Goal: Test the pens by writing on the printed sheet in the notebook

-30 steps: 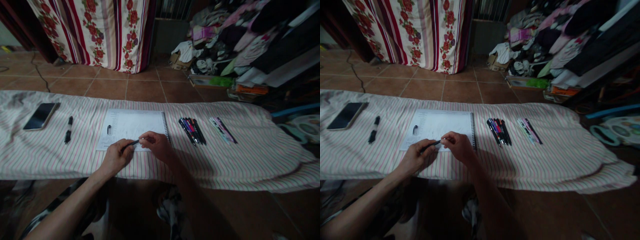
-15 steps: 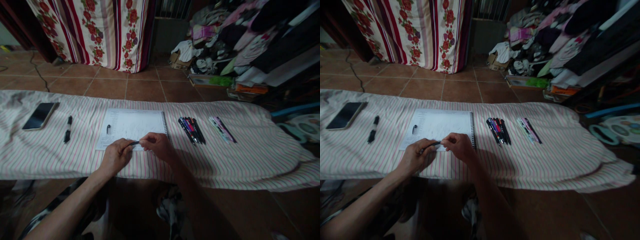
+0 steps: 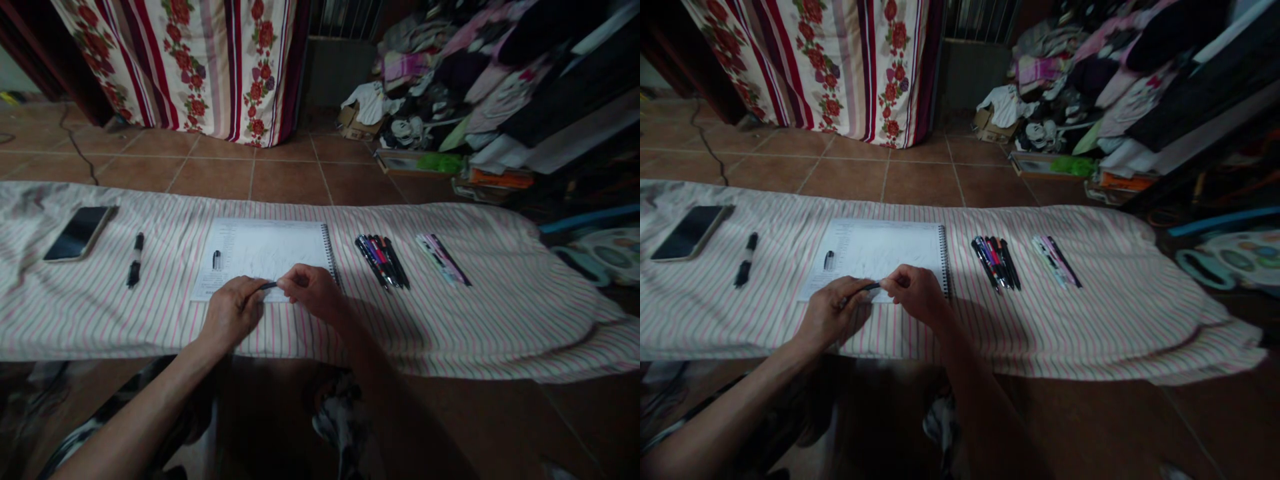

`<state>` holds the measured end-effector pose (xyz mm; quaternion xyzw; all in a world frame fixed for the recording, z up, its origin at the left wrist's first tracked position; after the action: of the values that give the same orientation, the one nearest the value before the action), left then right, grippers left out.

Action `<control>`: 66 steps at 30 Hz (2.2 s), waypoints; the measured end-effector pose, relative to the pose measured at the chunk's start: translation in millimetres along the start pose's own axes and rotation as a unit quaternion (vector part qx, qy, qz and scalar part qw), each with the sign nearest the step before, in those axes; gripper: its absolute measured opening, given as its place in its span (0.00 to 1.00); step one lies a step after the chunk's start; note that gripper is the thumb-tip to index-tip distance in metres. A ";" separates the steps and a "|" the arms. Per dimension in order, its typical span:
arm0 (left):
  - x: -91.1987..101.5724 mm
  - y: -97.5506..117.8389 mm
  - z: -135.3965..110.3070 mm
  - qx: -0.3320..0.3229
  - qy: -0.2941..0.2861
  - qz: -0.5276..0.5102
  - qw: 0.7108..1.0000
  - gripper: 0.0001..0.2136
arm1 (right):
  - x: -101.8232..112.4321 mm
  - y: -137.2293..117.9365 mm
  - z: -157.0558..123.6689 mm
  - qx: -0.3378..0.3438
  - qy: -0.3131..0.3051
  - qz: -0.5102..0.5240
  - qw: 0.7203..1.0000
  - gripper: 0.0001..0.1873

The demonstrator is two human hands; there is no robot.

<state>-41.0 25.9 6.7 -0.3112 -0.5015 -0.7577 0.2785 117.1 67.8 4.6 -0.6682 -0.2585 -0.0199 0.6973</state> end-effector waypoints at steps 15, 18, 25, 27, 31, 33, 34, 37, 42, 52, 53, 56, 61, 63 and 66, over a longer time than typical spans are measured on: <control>-0.5 1.2 11.4 -0.050 0.029 0.060 0.997 0.11 | -5.9 5.0 3.7 -0.028 0.028 0.144 0.989 0.09; -3.9 2.4 15.8 -0.052 0.035 0.080 0.995 0.10 | -8.7 8.5 5.5 -0.057 0.053 0.193 0.978 0.11; -10.9 9.8 18.6 -0.063 0.098 0.093 0.989 0.14 | -8.1 18.9 11.1 -0.090 0.074 0.268 0.956 0.12; -5.2 16.7 16.8 -0.061 0.161 0.076 0.982 0.15 | -4.8 22.2 12.5 -0.096 0.096 0.289 0.948 0.12; 3.4 28.2 9.8 0.056 0.278 -0.074 0.956 0.08 | 6.1 23.4 10.6 -0.087 0.158 0.313 0.932 0.13; -5.7 27.7 5.8 0.186 0.273 -0.246 0.911 0.06 | 11.0 21.3 7.5 -0.073 0.179 0.318 0.928 0.14; -14.0 28.0 4.1 0.244 0.254 -0.341 0.872 0.06 | 12.7 20.4 5.8 -0.069 0.185 0.319 0.927 0.14; -38.6 32.0 1.1 0.352 0.210 -0.560 0.720 0.06 | 15.6 19.9 1.5 -0.070 0.192 0.320 0.925 0.14; -54.8 27.1 9.0 0.382 0.178 -0.676 0.605 0.02 | 12.7 24.4 1.8 -0.067 0.161 0.321 0.931 0.16; -52.5 6.7 24.8 0.424 0.170 -0.737 0.498 0.11 | -5.0 29.1 14.5 -0.067 0.147 0.302 0.940 0.18; -50.1 5.9 25.0 0.422 0.171 -0.737 0.499 0.11 | -5.9 29.0 15.1 -0.066 0.147 0.304 0.939 0.18; -42.0 3.5 24.4 0.408 0.176 -0.738 0.508 0.11 | -7.6 27.8 16.8 -0.062 0.148 0.307 0.938 0.18; -32.4 -2.2 21.3 0.399 0.208 -0.726 0.520 0.11 | -11.9 25.0 20.5 -0.073 0.149 0.318 0.934 0.17; -30.2 -3.9 21.2 0.395 0.210 -0.723 0.526 0.11 | -14.1 23.2 21.1 -0.076 0.152 0.329 0.929 0.17; -27.0 -6.2 22.2 0.385 0.198 -0.722 0.541 0.09 | -16.2 20.3 20.5 -0.086 0.167 0.335 0.923 0.17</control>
<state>-23.7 51.7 -10.5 0.4507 -0.7320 -0.4792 -0.1771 103.8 84.1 -20.9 -0.7600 0.1036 0.0814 0.6364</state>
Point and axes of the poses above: each hand's wrist, its own z-axis towards the middle knuckle, its own x-axis out of the back of the hand, y = z × x, the point moved 4 cm from there along z, towards the middle knuckle, and after that the axes turned 1 degree about -z, right-handed, at the moved point
